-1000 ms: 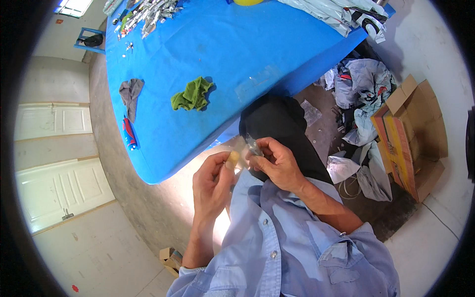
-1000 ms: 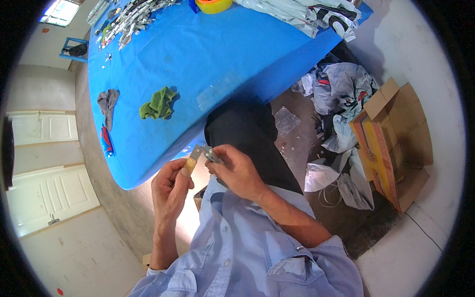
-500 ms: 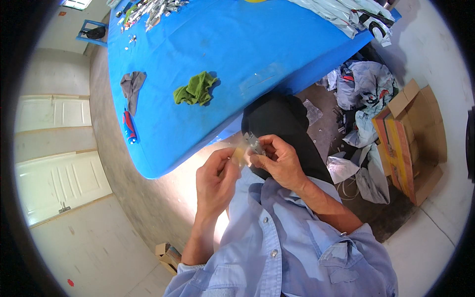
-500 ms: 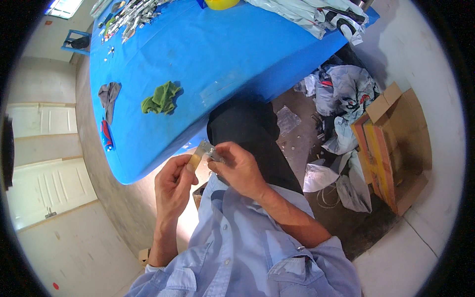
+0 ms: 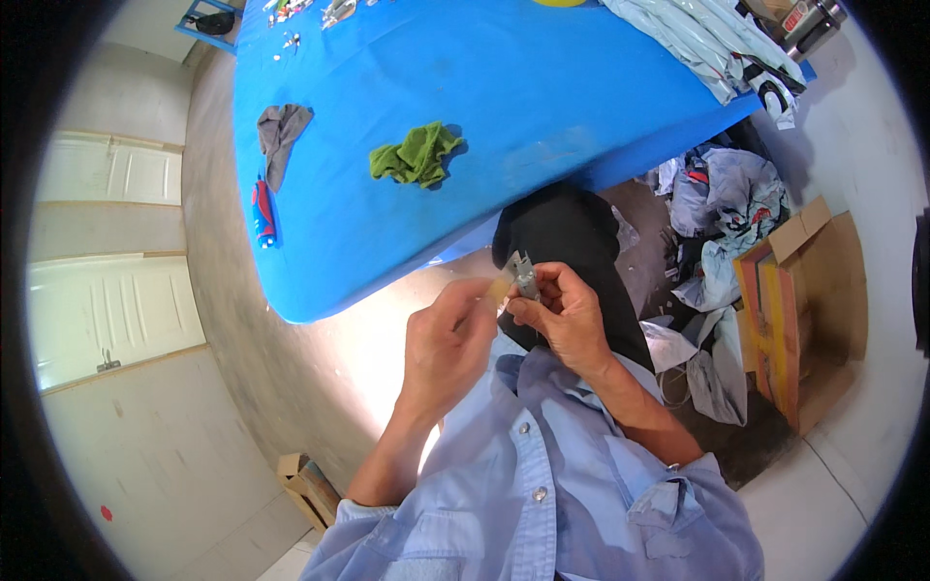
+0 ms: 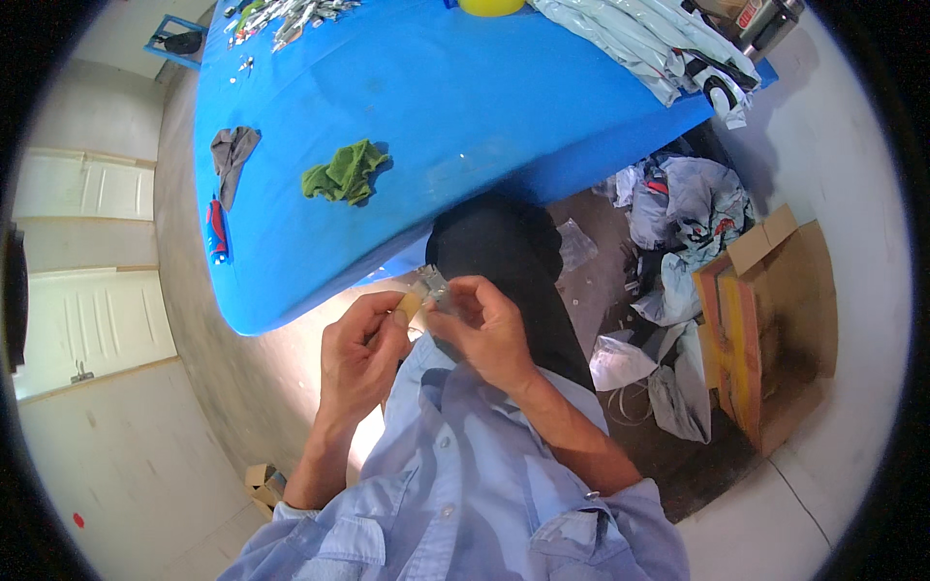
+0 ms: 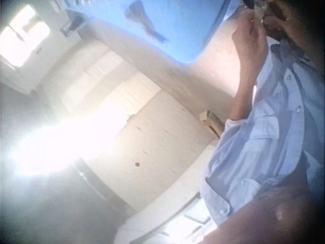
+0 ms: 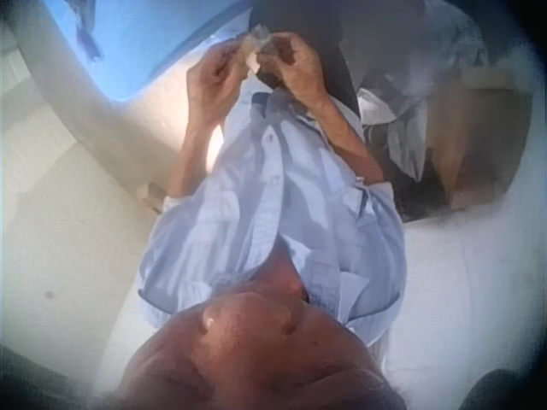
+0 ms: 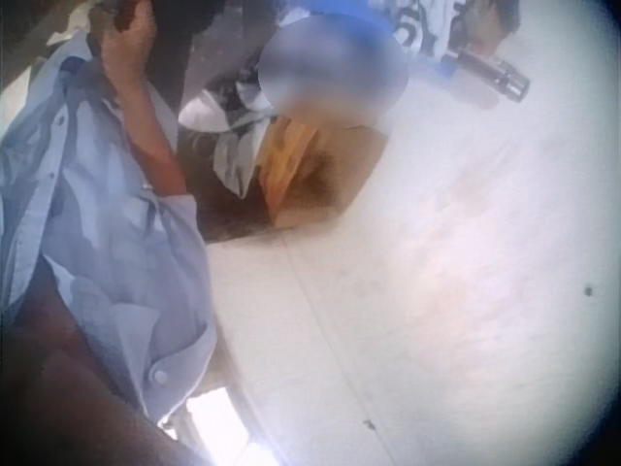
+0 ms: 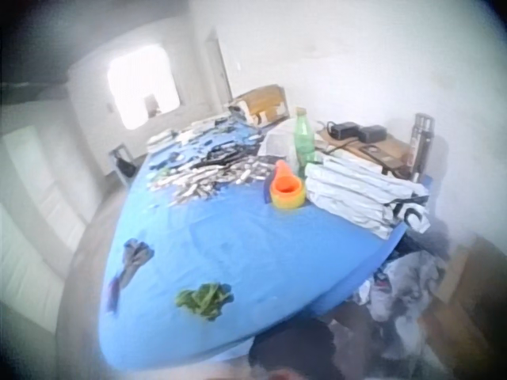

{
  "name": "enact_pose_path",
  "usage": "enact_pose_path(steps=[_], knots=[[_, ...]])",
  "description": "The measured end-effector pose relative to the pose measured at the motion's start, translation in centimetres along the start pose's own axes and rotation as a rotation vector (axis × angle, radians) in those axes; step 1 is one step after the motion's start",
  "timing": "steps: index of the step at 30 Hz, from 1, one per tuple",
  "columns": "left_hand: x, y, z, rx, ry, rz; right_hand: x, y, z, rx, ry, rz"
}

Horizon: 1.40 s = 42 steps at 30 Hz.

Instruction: The person wipes a metal tool part with a cloth, applies adhesive from a tube, and fits components together by hand.

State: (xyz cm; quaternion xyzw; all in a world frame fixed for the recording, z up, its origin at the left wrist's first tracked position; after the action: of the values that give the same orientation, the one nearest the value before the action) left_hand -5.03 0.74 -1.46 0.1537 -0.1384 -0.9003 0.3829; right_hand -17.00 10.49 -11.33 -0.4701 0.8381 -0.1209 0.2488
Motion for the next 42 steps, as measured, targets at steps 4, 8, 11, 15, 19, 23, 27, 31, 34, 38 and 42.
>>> enact_pose_path(steps=[4,8,11,15,19,23,27,31,34,38,42], knots=[[0.1,0.1,1.0,0.107,-0.085,0.048,0.0,-0.2,0.0,-0.009,0.014,-0.015],[0.2,0.0,1.0,0.108,-0.109,0.049,0.0,-0.1,0.2,-0.016,0.027,-0.017],[0.2,0.2,1.4,0.153,-0.106,0.021,0.0,-0.3,0.0,-0.008,0.027,-0.025],[0.2,0.0,0.2,0.054,-0.030,-0.023,-0.1,0.1,0.4,-0.045,0.009,-0.018],[0.3,0.5,-0.5,-0.326,0.248,-0.089,-0.2,-0.1,0.2,0.016,-0.003,-0.036],[0.4,1.2,-0.5,-0.236,0.203,-0.095,-0.3,-0.4,-0.3,0.079,-0.027,-0.051],[0.7,2.3,1.4,0.139,-0.008,-0.073,-0.3,-0.2,-0.3,0.081,-0.022,-0.052],[1.5,3.5,1.9,0.069,-0.119,-0.068,-0.5,-0.2,-0.4,0.085,0.024,-0.096],[2.0,4.2,2.8,0.274,-0.241,-0.114,-0.7,0.1,0.1,0.046,0.041,-0.182],[1.4,4.3,2.9,0.242,-0.270,-0.078,-0.9,0.0,-0.2,-0.009,0.022,-0.221],[0.9,4.2,2.6,0.268,-0.319,-0.112,-0.9,-0.4,-0.3,-0.027,0.012,-0.216]])
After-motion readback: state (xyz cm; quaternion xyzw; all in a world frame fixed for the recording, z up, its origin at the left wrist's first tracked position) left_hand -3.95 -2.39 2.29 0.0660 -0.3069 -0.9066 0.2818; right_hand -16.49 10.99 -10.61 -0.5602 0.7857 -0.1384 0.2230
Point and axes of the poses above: each hand's wrist, its own x-axis towards the middle knuckle, its own y-axis out of the back of the hand, z = x × y, the point moved 5 cm from there along x, towards the middle knuckle, and after that the axes turned 3 degrees about -x, right-handed, at the moved point
